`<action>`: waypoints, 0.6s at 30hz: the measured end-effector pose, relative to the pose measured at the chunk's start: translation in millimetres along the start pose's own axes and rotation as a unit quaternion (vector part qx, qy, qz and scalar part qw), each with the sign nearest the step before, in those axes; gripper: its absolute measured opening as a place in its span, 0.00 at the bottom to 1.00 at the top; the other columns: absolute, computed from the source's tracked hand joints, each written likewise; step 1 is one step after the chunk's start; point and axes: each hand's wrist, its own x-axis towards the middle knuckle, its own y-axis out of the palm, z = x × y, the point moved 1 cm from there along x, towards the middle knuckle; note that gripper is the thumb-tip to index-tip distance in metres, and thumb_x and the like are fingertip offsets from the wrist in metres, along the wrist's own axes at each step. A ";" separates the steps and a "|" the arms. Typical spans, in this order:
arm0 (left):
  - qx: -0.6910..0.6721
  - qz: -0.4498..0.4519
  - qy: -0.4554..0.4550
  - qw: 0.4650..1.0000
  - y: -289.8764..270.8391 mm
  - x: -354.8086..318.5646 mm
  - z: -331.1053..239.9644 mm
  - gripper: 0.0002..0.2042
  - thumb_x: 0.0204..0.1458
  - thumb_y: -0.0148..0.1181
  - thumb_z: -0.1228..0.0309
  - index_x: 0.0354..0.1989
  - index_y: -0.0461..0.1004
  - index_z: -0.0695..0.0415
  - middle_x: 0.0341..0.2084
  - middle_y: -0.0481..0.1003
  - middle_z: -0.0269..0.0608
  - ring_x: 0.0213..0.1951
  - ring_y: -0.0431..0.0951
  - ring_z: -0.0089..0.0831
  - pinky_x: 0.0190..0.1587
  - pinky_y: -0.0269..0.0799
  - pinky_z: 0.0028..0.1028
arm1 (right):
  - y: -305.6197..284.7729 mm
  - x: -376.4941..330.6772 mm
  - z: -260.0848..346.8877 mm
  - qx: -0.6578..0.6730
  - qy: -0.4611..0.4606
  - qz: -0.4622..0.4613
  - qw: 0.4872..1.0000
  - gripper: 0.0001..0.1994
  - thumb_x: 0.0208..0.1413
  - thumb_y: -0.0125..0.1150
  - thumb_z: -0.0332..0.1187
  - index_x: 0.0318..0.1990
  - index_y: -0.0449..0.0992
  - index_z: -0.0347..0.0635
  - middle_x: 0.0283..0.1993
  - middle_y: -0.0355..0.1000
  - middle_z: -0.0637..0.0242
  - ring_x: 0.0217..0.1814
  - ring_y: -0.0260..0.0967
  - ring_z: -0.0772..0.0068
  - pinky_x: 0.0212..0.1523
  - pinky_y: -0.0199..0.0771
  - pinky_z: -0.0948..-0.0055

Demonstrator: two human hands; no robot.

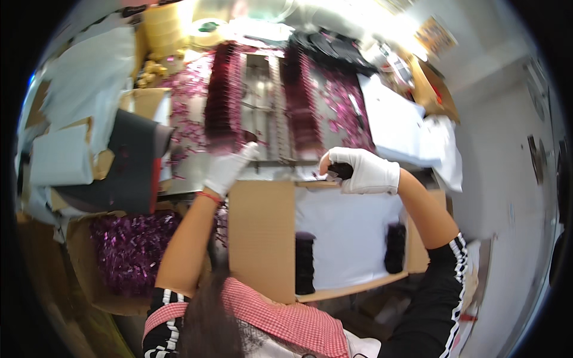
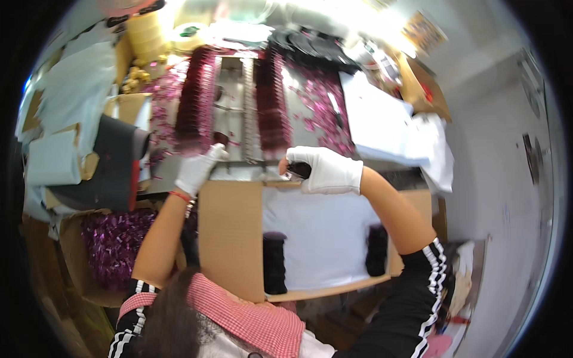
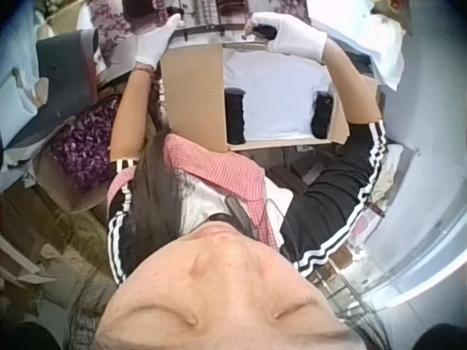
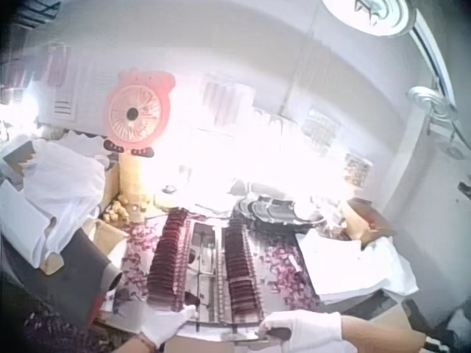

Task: The person assembles small dark red decorative items by inserting them into a metal rack, then removes them and places them into a cardboard box. The person repeats this process multiple times, handling the items one at a time.

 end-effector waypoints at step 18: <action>-0.296 -0.003 -0.134 0.946 -38.2 -1.7 -24.5 0.12 0.62 0.57 0.66 0.46 0.80 0.60 0.40 0.78 0.33 0.46 0.75 0.20 0.54 0.66 0.24 | 39.0 -213.7 -236.1 -0.398 0.188 -0.028 0.898 0.10 0.47 0.68 0.41 0.38 0.85 0.56 0.49 0.78 0.66 0.51 0.71 0.59 0.54 0.72 0.62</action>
